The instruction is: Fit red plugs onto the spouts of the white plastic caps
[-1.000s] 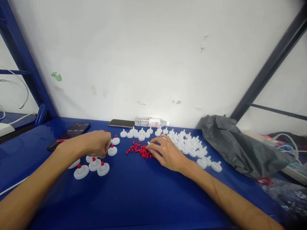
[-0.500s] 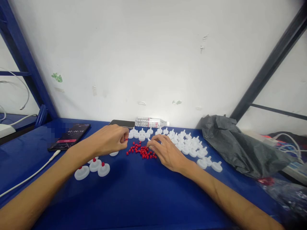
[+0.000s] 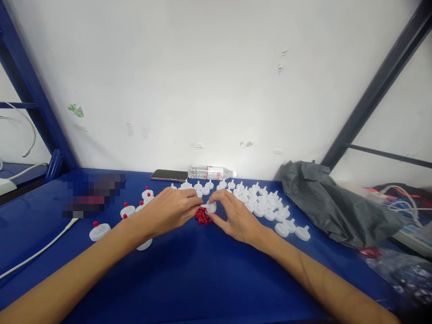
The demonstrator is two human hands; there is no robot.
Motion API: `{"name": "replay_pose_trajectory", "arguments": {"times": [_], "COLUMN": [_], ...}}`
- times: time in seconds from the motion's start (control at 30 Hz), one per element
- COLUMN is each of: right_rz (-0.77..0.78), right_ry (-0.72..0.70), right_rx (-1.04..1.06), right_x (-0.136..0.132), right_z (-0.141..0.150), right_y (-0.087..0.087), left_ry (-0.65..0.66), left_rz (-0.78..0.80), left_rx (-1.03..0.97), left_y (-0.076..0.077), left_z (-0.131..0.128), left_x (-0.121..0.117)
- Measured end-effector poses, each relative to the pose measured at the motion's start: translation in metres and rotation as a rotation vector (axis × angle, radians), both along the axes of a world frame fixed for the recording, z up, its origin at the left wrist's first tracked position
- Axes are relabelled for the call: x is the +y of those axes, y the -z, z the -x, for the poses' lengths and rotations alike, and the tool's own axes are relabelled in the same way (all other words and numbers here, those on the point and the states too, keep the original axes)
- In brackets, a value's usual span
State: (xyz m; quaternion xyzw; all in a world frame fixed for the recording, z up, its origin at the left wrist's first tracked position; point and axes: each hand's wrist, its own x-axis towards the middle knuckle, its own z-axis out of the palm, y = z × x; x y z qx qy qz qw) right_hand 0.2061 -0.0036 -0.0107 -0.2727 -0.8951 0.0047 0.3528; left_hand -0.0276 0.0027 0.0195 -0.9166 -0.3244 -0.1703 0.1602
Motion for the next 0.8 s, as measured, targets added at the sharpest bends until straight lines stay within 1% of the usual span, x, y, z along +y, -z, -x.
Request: {"name": "replay_pose_trajectory", "arguments": {"times": [0.1,0.23,0.33,0.4,0.5,0.6,0.7,0.8], "right_rz": [0.01,0.008,0.01,0.035,0.148,0.344,0.503,0.591], "right_ry": [0.015,0.017,0.027,0.024,0.02,-0.01,-0.078,-0.123], "right_rx": [-0.003,0.007,0.034,0.089,0.208,0.312,0.388,0.47], "right_x": [0.0,0.001,0.002,0.0,-0.006,-0.017,-0.026,-0.026], "right_z": [0.0,-0.002,-0.002,-0.001,0.003,0.01,0.017,0.02], "right_y": [0.0,0.002,0.003,0.003,-0.001,-0.006,-0.01,-0.009], "left_ry": [0.013,0.033,0.007,-0.005,0.018,0.066,0.12,0.141], "left_rz": [-0.01,-0.043,-0.048,-0.065,-0.133,-0.187,-0.166,-0.145], "left_rx": [0.05,0.056,0.068,0.035,-0.067,-0.137,-0.138,-0.112], "left_y": [0.003,0.004,0.002,0.0,0.0,0.002,0.005,0.007], "left_z": [-0.002,-0.002,-0.003,-0.005,-0.007,-0.011,-0.016,-0.018], "left_x": [-0.001,-0.002,-0.005,-0.006,-0.009,-0.012,-0.015,-0.016]}}
